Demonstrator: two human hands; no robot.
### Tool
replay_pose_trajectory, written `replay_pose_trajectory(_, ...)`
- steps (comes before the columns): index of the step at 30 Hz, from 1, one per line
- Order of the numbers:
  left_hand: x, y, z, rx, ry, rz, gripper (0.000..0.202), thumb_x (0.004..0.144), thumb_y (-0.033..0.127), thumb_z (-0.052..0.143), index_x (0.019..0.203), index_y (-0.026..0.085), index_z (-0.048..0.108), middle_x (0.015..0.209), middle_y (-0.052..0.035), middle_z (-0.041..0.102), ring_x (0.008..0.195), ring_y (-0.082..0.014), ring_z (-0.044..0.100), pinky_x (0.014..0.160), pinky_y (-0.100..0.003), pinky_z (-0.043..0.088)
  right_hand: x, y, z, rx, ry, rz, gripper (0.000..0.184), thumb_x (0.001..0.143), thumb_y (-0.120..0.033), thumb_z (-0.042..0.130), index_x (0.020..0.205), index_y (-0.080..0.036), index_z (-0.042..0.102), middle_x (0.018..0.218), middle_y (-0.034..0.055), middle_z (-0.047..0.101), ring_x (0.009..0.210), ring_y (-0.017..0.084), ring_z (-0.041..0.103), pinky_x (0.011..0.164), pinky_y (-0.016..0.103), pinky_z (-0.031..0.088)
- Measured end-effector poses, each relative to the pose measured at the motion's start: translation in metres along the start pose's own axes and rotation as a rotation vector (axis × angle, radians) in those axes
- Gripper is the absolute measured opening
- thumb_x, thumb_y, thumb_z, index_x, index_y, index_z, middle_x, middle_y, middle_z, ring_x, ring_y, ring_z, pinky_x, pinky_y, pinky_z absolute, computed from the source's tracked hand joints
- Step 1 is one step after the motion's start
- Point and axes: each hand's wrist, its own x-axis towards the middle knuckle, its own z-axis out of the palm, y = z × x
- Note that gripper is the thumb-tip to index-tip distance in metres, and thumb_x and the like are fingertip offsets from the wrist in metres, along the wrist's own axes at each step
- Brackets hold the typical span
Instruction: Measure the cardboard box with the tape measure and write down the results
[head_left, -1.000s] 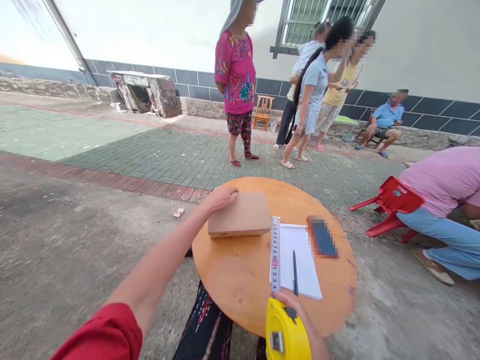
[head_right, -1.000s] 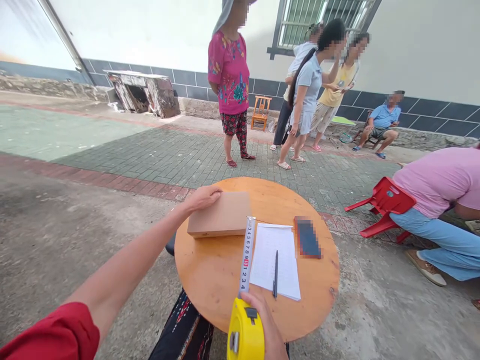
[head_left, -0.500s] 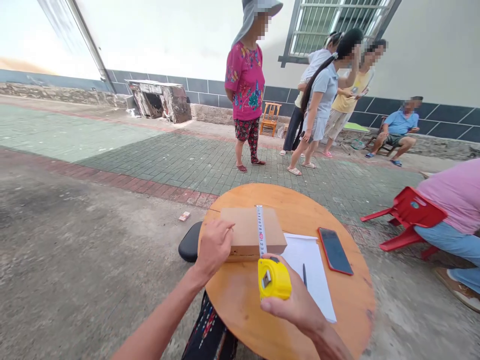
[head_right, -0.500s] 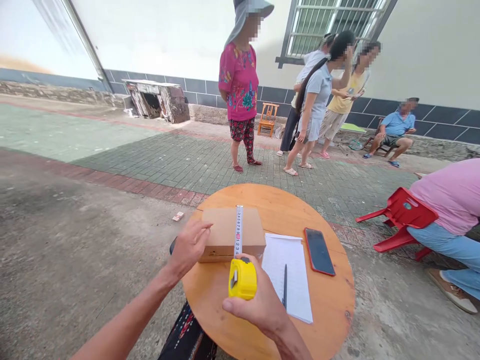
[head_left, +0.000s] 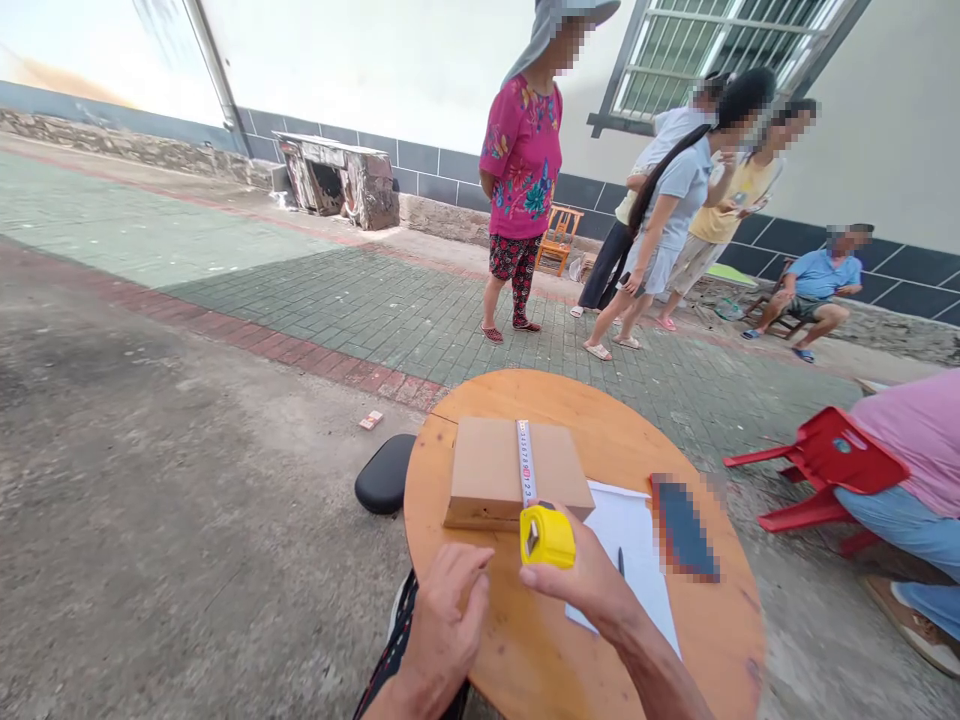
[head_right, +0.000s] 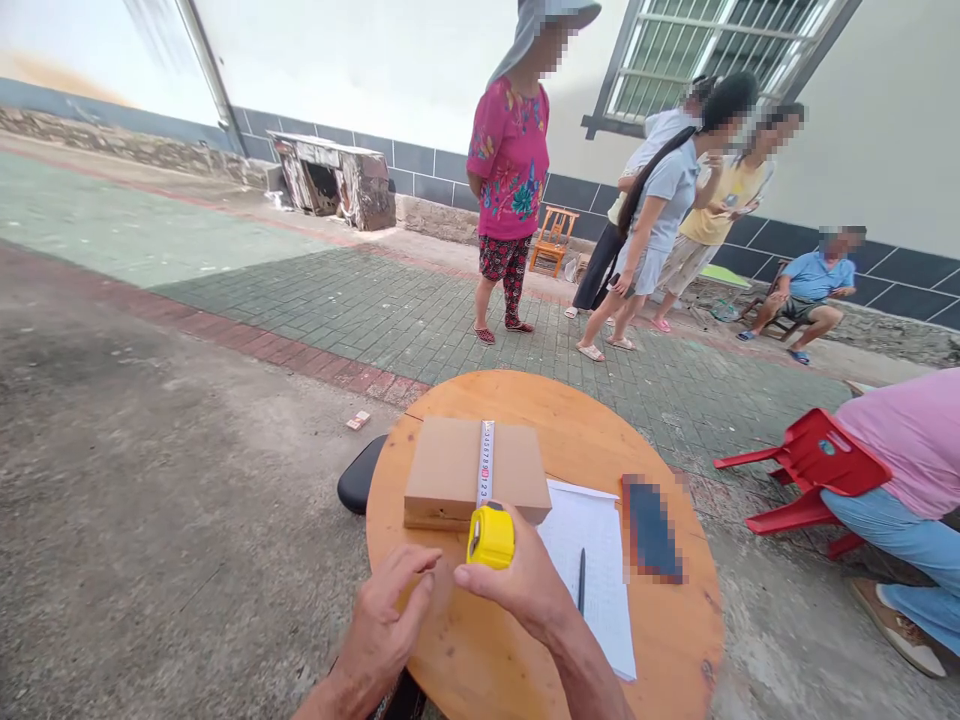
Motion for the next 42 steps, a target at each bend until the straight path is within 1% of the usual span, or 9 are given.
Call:
replay_pose_trajectory(6,0.019,0.005,0.003,-0.022,0.028,0.023,0.023,0.091,0.013,0.046,0.104,0.019,0.065,0.093,-0.0065,0.067,0.089,-0.0195,0.062,0.077,-0.033,0.053,-0.002,0.005,0.001,-0.007,-0.034,0.026,0.073,0.058,-0.046,0.084,0.119,-0.019,0.053,0.087,-0.0003,0.056,0.074,0.015,0.048,0.064,0.025,0.041)
replay_pose_trajectory(13,0.029,0.001,0.001,-0.040,0.035,-0.012,0.025,0.092,0.014,0.046,0.109,0.019,0.064,0.096,-0.0067,0.067,0.094,-0.0196,0.061,0.082,-0.033,0.051,-0.002,0.009,-0.001,-0.022,-0.016,0.067,0.079,0.057,-0.047,0.084,0.123,-0.020,0.051,0.092,0.0019,0.058,0.076,0.017,0.049,0.067,0.027,0.042)
replay_pose_trajectory(27,0.029,0.001,-0.003,-0.050,0.060,-0.012,0.025,0.091,0.014,0.048,0.108,0.020,0.066,0.095,-0.0060,0.067,0.092,-0.0185,0.061,0.081,-0.031,0.051,-0.005,0.006,0.001,-0.027,0.022,0.059,0.080,0.056,-0.050,0.083,0.123,-0.019,0.053,0.089,0.0014,0.059,0.074,0.017,0.051,0.064,0.027,0.043)
replay_pose_trajectory(31,0.027,0.006,-0.006,-0.101,0.080,-0.024,0.024,0.090,0.016,0.048,0.104,0.020,0.067,0.093,-0.0059,0.068,0.091,-0.0181,0.062,0.080,-0.030,0.051,-0.013,-0.003,0.000,-0.118,0.019,0.037,0.080,0.059,-0.046,0.079,0.128,-0.019,0.049,0.090,0.0024,0.061,0.074,0.018,0.053,0.066,0.028,0.046)
replay_pose_trajectory(33,0.026,0.010,-0.008,-0.163,0.074,-0.081,0.022,0.090,0.020,0.050,0.103,0.020,0.068,0.093,-0.0057,0.068,0.089,-0.0180,0.063,0.080,-0.030,0.051,-0.020,-0.009,-0.001,-0.206,0.004,0.022,0.081,0.060,-0.042,0.078,0.131,-0.019,0.048,0.100,0.0053,0.063,0.082,0.022,0.058,0.072,0.031,0.049)
replay_pose_trajectory(35,0.028,0.017,-0.013,-0.269,0.059,-0.205,0.021,0.090,0.027,0.053,0.102,0.020,0.069,0.092,-0.0057,0.070,0.088,-0.0181,0.064,0.080,-0.029,0.051,-0.031,-0.014,-0.002,-0.315,-0.028,-0.004,0.083,0.058,-0.035,0.078,0.133,-0.021,0.047,0.118,0.0089,0.061,0.099,0.027,0.059,0.086,0.037,0.049)
replay_pose_trajectory(38,0.035,0.028,-0.025,-0.481,0.068,-0.446,0.030,0.086,0.039,0.060,0.104,0.017,0.069,0.093,-0.0071,0.072,0.085,-0.0180,0.065,0.078,-0.029,0.051,-0.053,-0.017,-0.002,-0.463,-0.103,-0.030,0.090,0.054,-0.029,0.079,0.137,-0.021,0.045,0.140,0.0132,0.050,0.125,0.035,0.048,0.107,0.046,0.037)
replay_pose_trajectory(40,0.041,0.034,-0.033,-0.595,0.084,-0.552,0.037,0.081,0.043,0.065,0.106,0.015,0.069,0.094,-0.0080,0.073,0.078,-0.0160,0.063,0.073,-0.027,0.051,-0.069,-0.015,-0.001,-0.538,-0.156,-0.011,0.095,0.053,-0.027,0.081,0.139,-0.020,0.044,0.146,0.0149,0.044,0.133,0.037,0.041,0.113,0.049,0.030)
replay_pose_trajectory(42,0.045,0.038,-0.038,-0.669,0.068,-0.607,0.042,0.078,0.045,0.069,0.105,0.013,0.068,0.093,-0.0087,0.072,0.069,-0.0124,0.059,0.064,-0.024,0.049,-0.085,-0.012,0.001,-0.587,-0.218,0.027,0.098,0.052,-0.025,0.082,0.141,-0.020,0.043,0.148,0.0155,0.042,0.136,0.038,0.039,0.114,0.050,0.029)
